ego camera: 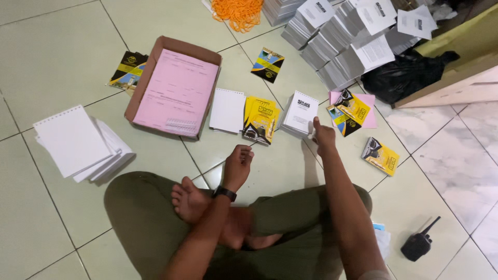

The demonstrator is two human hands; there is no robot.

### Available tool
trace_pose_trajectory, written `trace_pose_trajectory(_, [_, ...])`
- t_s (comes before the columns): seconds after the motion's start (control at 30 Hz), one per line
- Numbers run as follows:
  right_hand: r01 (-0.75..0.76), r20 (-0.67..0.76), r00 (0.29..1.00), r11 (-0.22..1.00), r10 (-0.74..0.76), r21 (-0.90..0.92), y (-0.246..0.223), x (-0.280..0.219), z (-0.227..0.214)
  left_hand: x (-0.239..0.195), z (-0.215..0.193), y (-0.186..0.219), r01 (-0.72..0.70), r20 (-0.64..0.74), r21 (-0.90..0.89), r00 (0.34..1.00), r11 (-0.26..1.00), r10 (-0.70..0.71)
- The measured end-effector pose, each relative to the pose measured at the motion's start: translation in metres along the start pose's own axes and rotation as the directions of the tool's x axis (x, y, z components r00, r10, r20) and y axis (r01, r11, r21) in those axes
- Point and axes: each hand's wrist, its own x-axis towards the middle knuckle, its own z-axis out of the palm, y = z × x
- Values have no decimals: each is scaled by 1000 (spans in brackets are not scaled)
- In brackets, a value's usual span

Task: The person sits on the floor and organizes a stack of small spiral-bound notebooks. They pick up a notebook, flip through its pages, and place it on a pile. They repeat this process with several other notebooks, handling them one by one.

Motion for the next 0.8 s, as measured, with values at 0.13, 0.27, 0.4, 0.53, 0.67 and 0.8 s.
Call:
trace_pose_trajectory(0.13, [-144,98,987,976,129,162,-22,-35,4,-7,12,42,-111,95,64,990,992,105])
trace_pose_trajectory(0.27, [35,95,994,982,-53,183,-18,-50,8,25,42,64,-199,156,158,972,967,175])
trace_pose_trajectory(0.4, [179,32,984,980,-177,-88,-21,-63,12,100,90,63,-335,127,208,941,919,314])
trace_pose_trajectory(0.53, [159,85,985,983,-151,-96,-40,-75,17,158,126,44,-135,324,392,946,910,1])
trace_pose_trajectory(0.67, [161,90,985,976,-149,-143,-53,-88,16,166,141,23,-402,493,563,865,722,98])
trace_pose_trajectory(0.8, [144,83,988,971,-130,-191,-61,-94,13,163,135,49,-676,630,660,735,328,249])
